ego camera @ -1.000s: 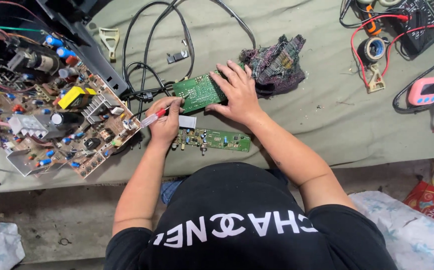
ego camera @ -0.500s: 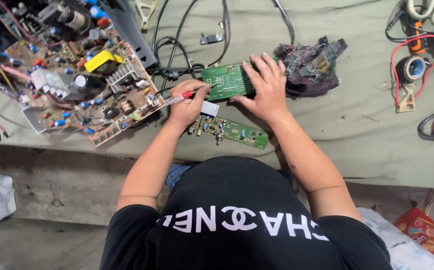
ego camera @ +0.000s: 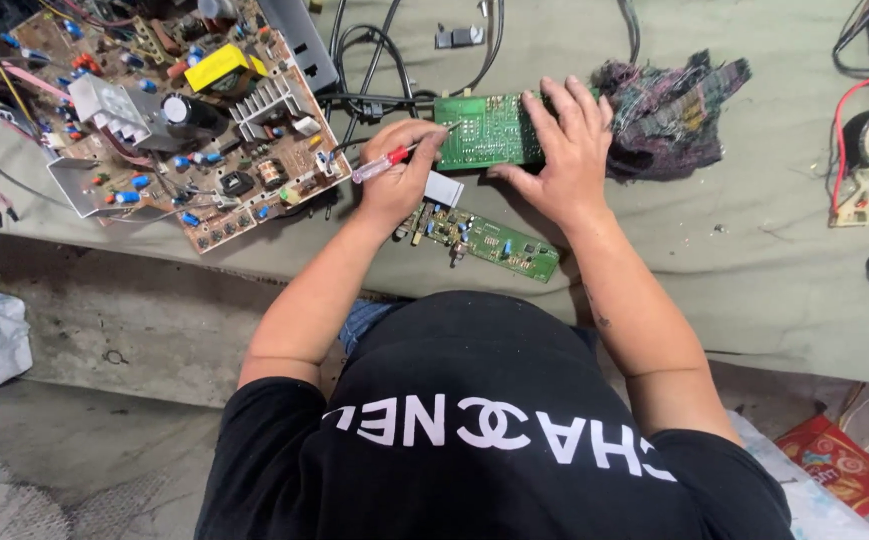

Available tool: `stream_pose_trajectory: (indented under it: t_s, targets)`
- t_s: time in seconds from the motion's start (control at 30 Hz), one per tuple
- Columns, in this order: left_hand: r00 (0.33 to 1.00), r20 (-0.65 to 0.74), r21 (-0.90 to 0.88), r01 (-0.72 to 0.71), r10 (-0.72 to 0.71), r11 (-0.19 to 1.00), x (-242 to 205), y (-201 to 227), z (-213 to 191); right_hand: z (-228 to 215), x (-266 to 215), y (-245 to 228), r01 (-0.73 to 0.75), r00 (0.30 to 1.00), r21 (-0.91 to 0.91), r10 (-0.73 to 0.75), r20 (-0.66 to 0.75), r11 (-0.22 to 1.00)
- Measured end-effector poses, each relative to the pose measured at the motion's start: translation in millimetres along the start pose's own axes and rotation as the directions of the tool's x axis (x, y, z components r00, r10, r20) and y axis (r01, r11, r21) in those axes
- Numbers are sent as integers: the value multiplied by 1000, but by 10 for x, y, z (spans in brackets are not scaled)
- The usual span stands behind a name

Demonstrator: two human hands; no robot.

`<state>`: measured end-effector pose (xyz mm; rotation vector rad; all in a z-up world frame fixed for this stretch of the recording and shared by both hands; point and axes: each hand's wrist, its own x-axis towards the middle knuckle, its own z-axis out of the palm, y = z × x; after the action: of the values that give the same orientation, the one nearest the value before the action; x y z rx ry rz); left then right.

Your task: Inspecting and manipulating electronic circuit boards using hand tools on a workbench.

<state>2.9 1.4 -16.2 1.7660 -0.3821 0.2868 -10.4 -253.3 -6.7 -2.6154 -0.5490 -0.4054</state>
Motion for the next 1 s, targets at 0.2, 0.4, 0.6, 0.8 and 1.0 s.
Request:
stream_pose_trajectory:
  t_s: [0.2, 0.4, 0.6, 0.8, 1.0]
  targets:
    - [987, 157, -66, 51, -40, 997, 61, 96, -110, 1, 1, 4, 10, 1000, 5, -10, -15, 1000]
    - [994, 64, -141, 99, -91, 985, -42, -8, -4, -23, 20, -13, -5, 1000, -1, 5, -13, 1000]
    - [988, 107, -73, 123, -115, 990, -17, 39, -49, -26, 6, -10, -5, 1000, 7, 5, -2, 1000]
    - [991, 86, -134, 117, -106, 984, -11, 50, -51, -19, 15, -9, -16, 1000, 12, 16, -5, 1000]
    - [983, 161, -49, 103, -94, 993, 3, 77, -76, -47, 13, -13, -10, 1000, 10, 10, 9, 1000]
